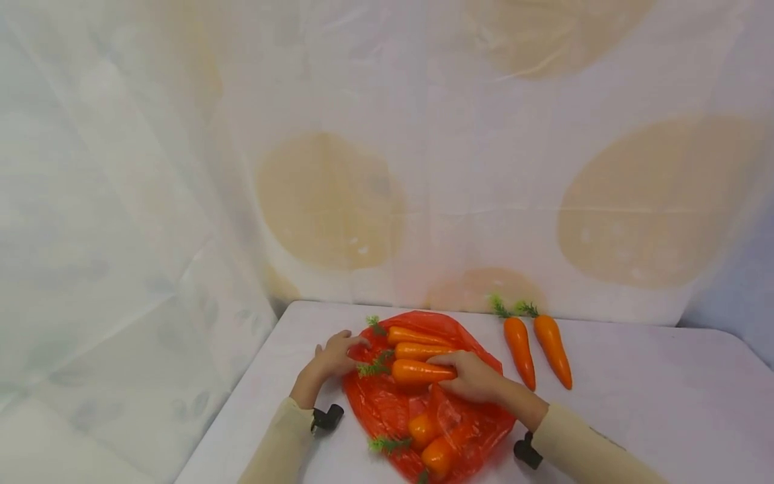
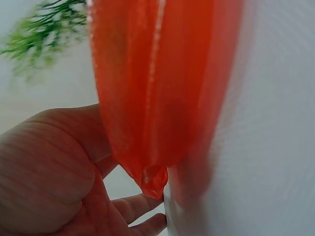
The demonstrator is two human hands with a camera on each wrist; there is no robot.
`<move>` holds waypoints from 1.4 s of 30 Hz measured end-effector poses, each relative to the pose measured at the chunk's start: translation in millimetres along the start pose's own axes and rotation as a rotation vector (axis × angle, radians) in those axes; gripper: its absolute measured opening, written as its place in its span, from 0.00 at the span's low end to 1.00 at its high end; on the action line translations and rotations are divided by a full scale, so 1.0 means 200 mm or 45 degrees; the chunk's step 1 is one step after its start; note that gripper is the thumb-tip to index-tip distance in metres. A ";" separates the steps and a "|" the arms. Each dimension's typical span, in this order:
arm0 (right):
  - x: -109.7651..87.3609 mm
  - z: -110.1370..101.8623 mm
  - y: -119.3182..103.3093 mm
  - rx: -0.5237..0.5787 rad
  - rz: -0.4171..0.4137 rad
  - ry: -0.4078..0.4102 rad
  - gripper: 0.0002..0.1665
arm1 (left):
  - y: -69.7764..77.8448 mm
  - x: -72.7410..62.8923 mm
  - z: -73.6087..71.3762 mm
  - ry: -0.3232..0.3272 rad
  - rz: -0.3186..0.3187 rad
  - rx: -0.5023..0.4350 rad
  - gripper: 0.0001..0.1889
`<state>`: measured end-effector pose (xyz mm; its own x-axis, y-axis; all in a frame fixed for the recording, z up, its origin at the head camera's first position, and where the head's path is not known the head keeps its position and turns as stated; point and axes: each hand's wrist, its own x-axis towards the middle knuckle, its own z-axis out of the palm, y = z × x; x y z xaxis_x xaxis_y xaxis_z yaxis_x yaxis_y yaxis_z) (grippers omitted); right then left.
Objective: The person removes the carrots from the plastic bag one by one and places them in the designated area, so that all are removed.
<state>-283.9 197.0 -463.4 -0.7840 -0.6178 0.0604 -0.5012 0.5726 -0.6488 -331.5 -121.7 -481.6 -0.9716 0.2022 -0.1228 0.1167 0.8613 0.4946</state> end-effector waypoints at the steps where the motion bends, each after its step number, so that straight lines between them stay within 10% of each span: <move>1: 0.00 0.00 0.00 0.003 -0.006 0.012 0.23 | 0.00 0.00 0.00 -0.001 0.000 0.002 0.17; 24: -0.05 -0.09 -0.09 0.157 0.089 0.110 0.26 | 0.00 0.00 0.01 -0.003 -0.028 0.004 0.31; 42: -0.11 -0.17 -0.08 0.204 0.088 0.193 0.30 | -0.01 0.00 0.01 0.009 0.021 -0.003 0.16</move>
<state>-270.9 220.0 -428.5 -0.8666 -0.4850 0.1175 -0.3895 0.5101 -0.7669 -330.9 -122.4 -483.4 -0.9710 0.2129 -0.1083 0.1322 0.8566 0.4987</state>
